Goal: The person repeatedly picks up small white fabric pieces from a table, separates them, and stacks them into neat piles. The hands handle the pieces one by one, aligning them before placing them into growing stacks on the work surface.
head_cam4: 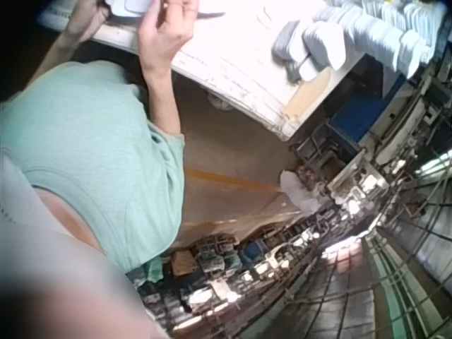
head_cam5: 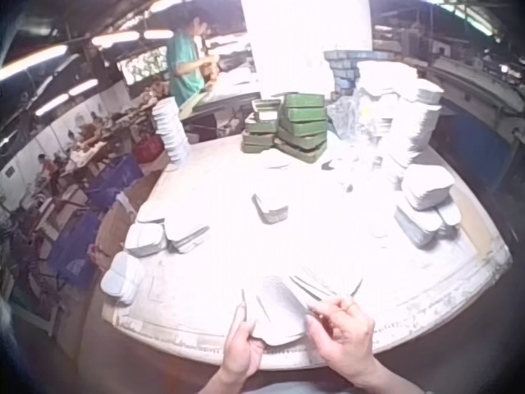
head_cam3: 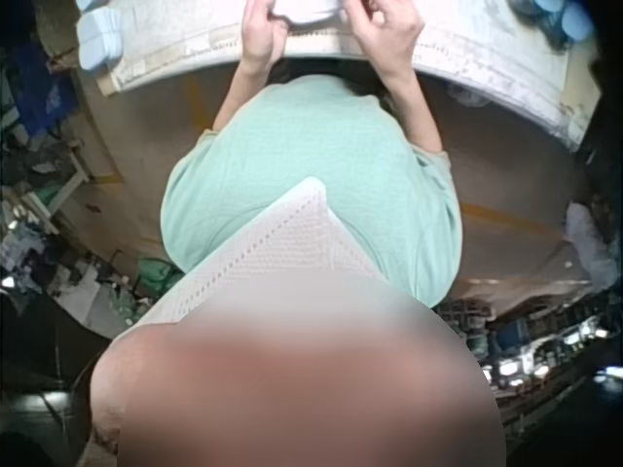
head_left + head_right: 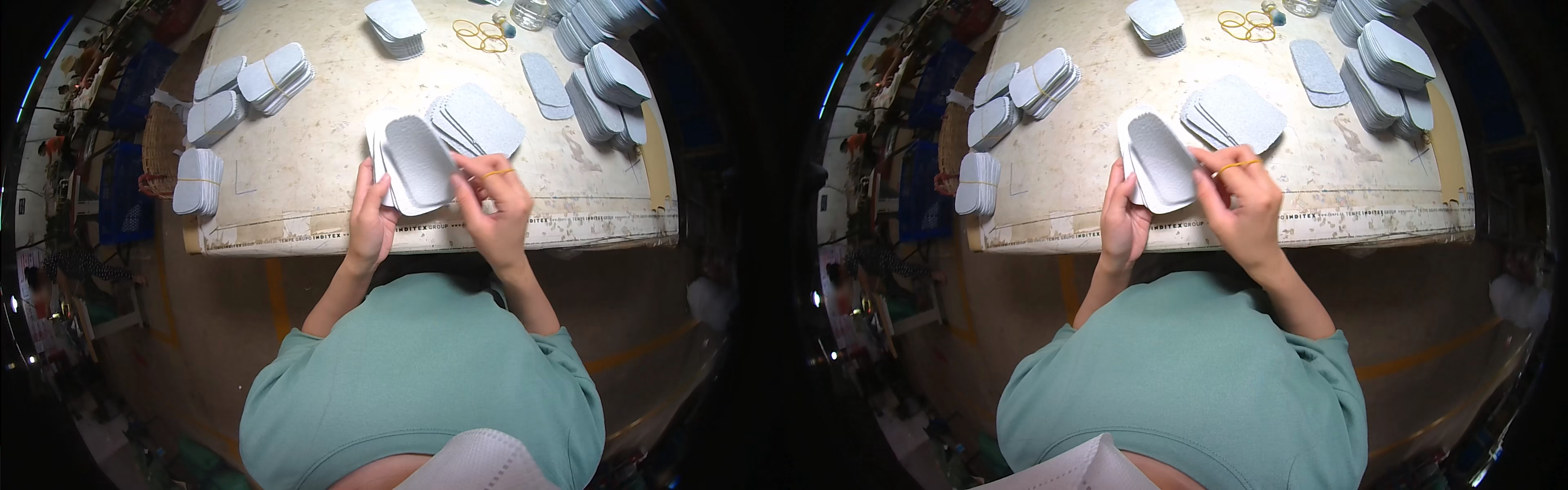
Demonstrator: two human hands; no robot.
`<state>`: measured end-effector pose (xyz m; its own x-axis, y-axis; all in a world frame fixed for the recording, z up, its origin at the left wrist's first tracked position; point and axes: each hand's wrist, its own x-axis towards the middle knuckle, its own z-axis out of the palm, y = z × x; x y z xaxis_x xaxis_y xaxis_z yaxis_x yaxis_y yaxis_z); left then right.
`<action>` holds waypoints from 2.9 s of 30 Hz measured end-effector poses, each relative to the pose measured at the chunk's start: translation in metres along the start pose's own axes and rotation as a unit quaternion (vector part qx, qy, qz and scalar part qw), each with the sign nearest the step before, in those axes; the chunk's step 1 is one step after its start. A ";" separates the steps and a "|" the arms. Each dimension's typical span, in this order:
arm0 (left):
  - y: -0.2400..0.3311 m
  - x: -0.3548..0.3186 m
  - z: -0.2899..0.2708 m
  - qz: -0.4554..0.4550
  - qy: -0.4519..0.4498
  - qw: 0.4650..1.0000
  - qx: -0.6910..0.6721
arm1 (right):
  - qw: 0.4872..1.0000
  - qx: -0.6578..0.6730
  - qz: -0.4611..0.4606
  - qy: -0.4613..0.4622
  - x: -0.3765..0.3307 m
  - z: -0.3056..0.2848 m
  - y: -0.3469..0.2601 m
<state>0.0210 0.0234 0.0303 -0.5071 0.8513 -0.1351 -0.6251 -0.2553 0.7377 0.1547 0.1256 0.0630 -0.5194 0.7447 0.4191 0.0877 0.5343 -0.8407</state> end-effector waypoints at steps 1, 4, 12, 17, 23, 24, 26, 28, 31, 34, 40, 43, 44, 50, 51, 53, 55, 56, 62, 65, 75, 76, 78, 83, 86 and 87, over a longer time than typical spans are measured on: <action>0.000 0.000 -0.001 -0.001 -0.006 0.999 -0.038 | 0.998 -0.033 -0.018 0.048 0.004 -0.005 0.001; 0.000 0.000 -0.002 0.005 -0.003 1.000 -0.017 | 0.965 -0.177 -0.133 0.142 0.018 -0.018 0.013; -0.004 0.000 -0.004 0.007 0.009 0.999 0.030 | 0.990 -0.136 -0.003 0.023 0.001 -0.009 0.019; -0.007 0.000 -0.004 0.020 0.028 0.998 0.055 | 0.986 -0.153 -0.062 0.006 -0.008 0.006 0.002; -0.005 0.000 -0.007 0.003 0.011 0.999 0.047 | 0.996 -0.039 -0.026 0.071 0.004 -0.012 -0.002; -0.005 0.000 -0.007 0.004 0.014 0.999 0.049 | 0.986 -0.087 -0.074 0.120 0.008 -0.016 0.001; -0.005 -0.001 -0.006 0.007 0.017 0.999 0.050 | 0.969 -0.175 -0.116 0.128 0.021 -0.022 0.011; -0.005 -0.001 -0.004 0.012 0.016 0.999 0.051 | 0.959 -0.253 -0.110 0.067 0.028 -0.023 0.020; -0.004 0.000 -0.003 0.011 0.023 0.998 0.048 | 0.979 -0.179 -0.072 0.073 0.020 -0.019 0.025; -0.004 -0.001 -0.001 0.016 0.036 0.998 0.053 | 0.996 0.003 0.074 -0.045 0.003 -0.011 0.017; -0.001 0.000 -0.003 -0.001 0.004 1.000 -0.011 | 0.999 0.011 0.008 0.041 0.007 -0.011 0.010; -0.001 0.000 -0.004 0.009 0.010 1.000 -0.017 | 0.961 -0.177 -0.132 0.169 0.021 -0.021 0.020; -0.001 0.000 -0.004 0.014 0.006 1.000 -0.018 | 0.958 -0.210 -0.128 0.149 0.024 -0.024 0.023; -0.002 0.001 -0.003 0.023 0.014 1.000 -0.006 | 0.992 -0.125 -0.016 0.019 0.009 -0.016 0.019; -0.002 0.001 -0.003 0.023 0.014 1.000 -0.015 | 0.998 -0.051 0.021 0.000 0.003 -0.011 0.015; -0.002 0.002 -0.003 0.025 0.018 0.999 -0.013 | 0.995 0.019 0.054 -0.079 -0.003 0.000 0.008; -0.002 0.003 -0.002 0.027 0.032 0.999 0.010 | 0.995 0.023 0.056 -0.073 -0.006 0.011 0.003; -0.002 0.003 -0.002 0.028 0.023 0.999 0.014 | 0.998 0.008 0.037 -0.056 -0.008 0.014 0.000; -0.002 0.001 -0.004 0.029 0.003 1.000 0.007 | 0.993 -0.073 -0.060 0.076 0.006 -0.005 0.002; 0.000 0.002 -0.005 0.014 -0.006 0.998 -0.054 | 0.942 -0.252 -0.152 0.163 0.023 -0.021 0.016; 0.000 0.001 -0.001 0.021 0.020 0.999 0.021 | 0.988 0.048 0.103 -0.102 -0.003 -0.001 0.009; 0.000 0.001 -0.001 0.031 0.017 0.999 0.040 | 0.991 0.047 0.094 -0.083 -0.003 0.001 0.007; 0.001 0.001 -0.002 0.020 0.002 1.000 0.002 | 0.995 0.056 0.068 -0.040 0.002 0.000 0.008; 0.003 0.000 -0.003 0.025 -0.009 0.999 -0.042 | 0.956 -0.179 -0.155 0.172 0.024 -0.017 0.016; 0.003 0.001 -0.002 0.021 0.003 0.999 -0.032 | 0.958 -0.245 -0.122 0.081 0.025 -0.020 0.018; 0.003 0.001 -0.001 0.026 0.006 0.999 -0.027 | 0.956 -0.258 -0.120 0.066 0.025 -0.018 0.019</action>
<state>0.0183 0.0226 0.0311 -0.5472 0.8303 -0.1055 -0.6284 -0.3244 0.7070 0.1581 0.1617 0.0638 -0.4688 0.6019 0.6465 0.4052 0.7969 -0.4481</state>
